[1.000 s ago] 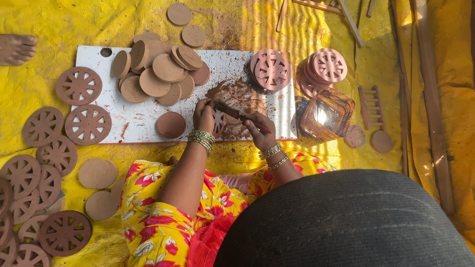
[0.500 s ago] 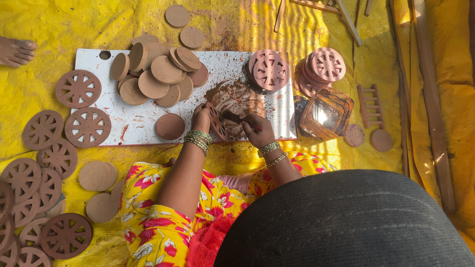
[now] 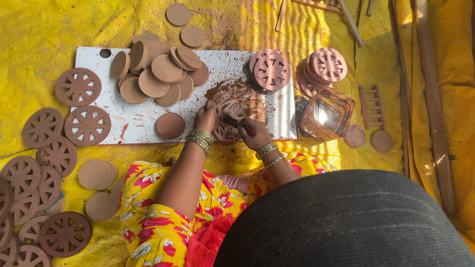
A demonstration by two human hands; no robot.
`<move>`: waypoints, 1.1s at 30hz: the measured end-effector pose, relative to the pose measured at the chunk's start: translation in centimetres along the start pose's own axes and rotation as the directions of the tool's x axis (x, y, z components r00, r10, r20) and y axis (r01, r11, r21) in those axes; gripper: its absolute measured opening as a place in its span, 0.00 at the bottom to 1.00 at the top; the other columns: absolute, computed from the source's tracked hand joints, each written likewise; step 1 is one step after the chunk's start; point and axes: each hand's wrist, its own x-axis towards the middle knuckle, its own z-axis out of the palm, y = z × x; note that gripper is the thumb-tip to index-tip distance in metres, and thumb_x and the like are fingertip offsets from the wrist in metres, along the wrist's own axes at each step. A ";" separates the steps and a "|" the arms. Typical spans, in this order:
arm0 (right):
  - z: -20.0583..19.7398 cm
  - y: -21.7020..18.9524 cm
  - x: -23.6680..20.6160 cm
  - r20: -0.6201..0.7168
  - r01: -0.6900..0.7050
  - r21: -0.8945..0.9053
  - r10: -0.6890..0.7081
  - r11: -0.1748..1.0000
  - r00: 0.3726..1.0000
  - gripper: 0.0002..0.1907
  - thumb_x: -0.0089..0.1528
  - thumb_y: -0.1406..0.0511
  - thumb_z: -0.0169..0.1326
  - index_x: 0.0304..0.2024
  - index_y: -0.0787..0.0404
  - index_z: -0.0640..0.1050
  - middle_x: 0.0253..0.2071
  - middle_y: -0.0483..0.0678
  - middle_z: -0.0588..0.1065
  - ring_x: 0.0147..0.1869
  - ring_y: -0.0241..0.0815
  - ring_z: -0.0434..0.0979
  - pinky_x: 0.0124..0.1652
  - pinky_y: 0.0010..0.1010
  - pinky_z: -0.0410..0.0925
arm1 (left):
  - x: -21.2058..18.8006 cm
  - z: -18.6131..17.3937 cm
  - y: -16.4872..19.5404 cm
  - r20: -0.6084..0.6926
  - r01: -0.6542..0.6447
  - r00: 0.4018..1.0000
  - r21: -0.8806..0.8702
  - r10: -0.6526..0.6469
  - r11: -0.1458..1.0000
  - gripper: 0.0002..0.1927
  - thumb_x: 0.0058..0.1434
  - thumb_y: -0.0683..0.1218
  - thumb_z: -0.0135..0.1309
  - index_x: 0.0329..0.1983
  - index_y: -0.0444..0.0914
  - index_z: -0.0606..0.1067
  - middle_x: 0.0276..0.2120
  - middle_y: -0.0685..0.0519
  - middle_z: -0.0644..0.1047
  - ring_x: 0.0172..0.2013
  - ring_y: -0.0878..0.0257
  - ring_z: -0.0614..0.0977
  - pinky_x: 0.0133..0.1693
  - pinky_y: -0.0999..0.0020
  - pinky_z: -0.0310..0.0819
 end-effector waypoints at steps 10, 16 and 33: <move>0.2 -0.4 0.0 -0.187 0.085 0.381 -0.013 0.921 0.982 0.13 0.69 0.62 0.53 0.48 0.66 0.76 0.42 0.51 0.82 0.46 0.40 0.84 0.46 0.30 0.74 | 0.8 0.8 -1.9 0.137 -0.236 0.941 -0.394 0.310 0.888 0.21 0.63 0.49 0.51 0.56 0.36 0.77 0.43 0.53 0.81 0.42 0.64 0.80 0.46 0.64 0.74; 0.4 0.5 0.7 -0.065 -0.002 0.448 0.035 0.894 0.997 0.14 0.70 0.61 0.51 0.46 0.67 0.76 0.44 0.52 0.82 0.46 0.39 0.82 0.46 0.31 0.74 | 0.6 0.3 -1.2 -0.040 -0.122 0.991 0.076 0.126 0.990 0.32 0.71 0.66 0.41 0.51 0.34 0.78 0.41 0.46 0.83 0.41 0.54 0.83 0.46 0.60 0.76; 0.2 -1.1 0.4 -0.151 0.016 0.569 0.085 0.822 0.985 0.14 0.69 0.63 0.52 0.50 0.68 0.78 0.45 0.50 0.82 0.44 0.38 0.83 0.45 0.29 0.74 | 0.8 0.1 -1.3 -0.169 -0.197 0.965 0.026 0.199 0.980 0.26 0.68 0.60 0.44 0.50 0.35 0.80 0.42 0.42 0.84 0.42 0.47 0.85 0.45 0.54 0.76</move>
